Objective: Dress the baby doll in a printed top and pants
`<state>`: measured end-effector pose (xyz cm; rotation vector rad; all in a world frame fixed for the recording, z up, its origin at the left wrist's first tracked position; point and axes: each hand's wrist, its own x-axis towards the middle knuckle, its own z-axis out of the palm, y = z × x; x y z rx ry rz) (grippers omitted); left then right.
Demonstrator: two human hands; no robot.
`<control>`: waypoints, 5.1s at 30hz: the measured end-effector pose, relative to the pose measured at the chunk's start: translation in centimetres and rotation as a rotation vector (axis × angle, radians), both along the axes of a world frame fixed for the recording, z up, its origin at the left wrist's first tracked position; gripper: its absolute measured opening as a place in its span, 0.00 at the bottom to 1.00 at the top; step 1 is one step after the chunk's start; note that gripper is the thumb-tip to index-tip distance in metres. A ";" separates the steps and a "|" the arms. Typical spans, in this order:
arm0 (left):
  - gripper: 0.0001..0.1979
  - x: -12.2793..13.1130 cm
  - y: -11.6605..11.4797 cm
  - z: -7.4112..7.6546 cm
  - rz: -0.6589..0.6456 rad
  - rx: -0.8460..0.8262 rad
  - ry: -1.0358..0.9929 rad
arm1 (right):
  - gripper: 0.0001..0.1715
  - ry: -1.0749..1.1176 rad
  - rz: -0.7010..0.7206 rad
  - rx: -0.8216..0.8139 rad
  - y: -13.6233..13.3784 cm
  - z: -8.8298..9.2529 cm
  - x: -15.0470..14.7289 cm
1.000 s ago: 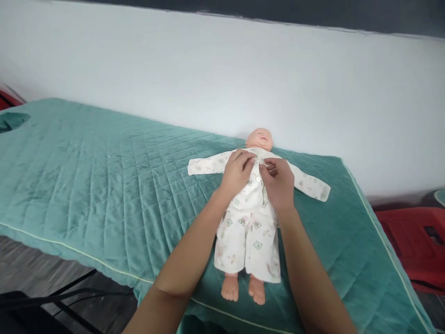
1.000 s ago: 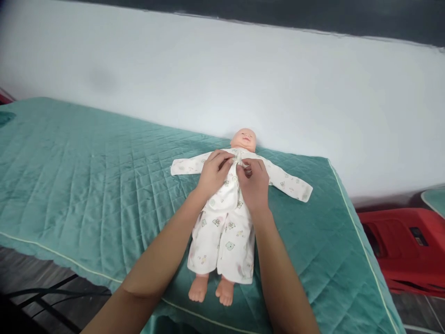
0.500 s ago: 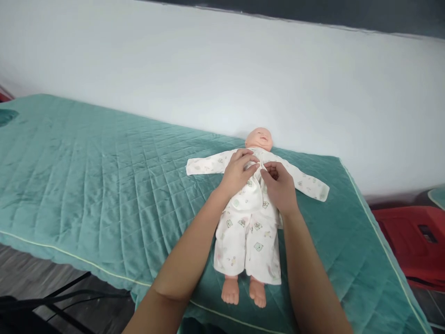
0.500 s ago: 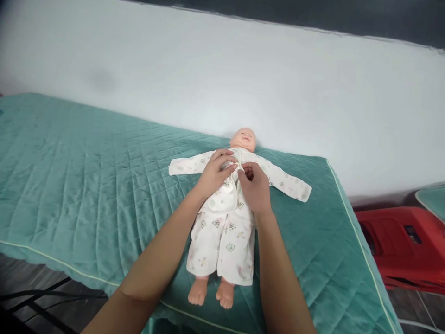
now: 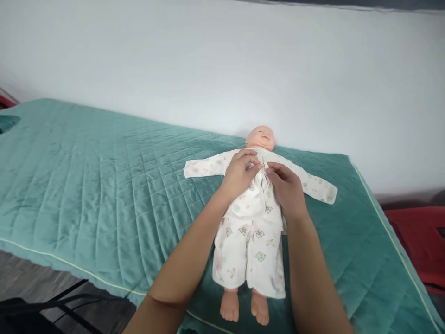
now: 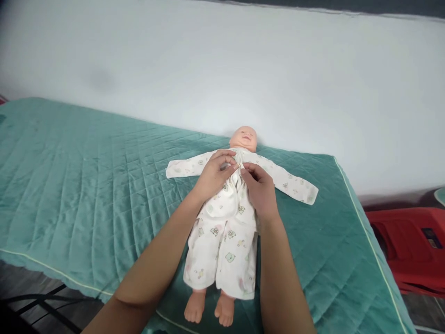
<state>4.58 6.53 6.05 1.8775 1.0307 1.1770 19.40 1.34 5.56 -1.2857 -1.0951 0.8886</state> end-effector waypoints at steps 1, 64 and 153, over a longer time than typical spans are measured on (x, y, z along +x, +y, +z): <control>0.05 0.0 0.0 0.1 -0.005 -0.014 -0.002 | 0.14 -0.004 0.016 0.007 0.0 0.1 0.0; 0.21 0.3 0.4 -0.4 -0.024 0.180 0.272 | 0.31 -0.675 -0.051 -0.082 1.4 -0.2 -0.3; 0.05 -2.6 -4.8 0.3 -0.300 -0.357 -0.182 | 0.19 0.048 0.267 -0.154 -3.5 2.5 -0.3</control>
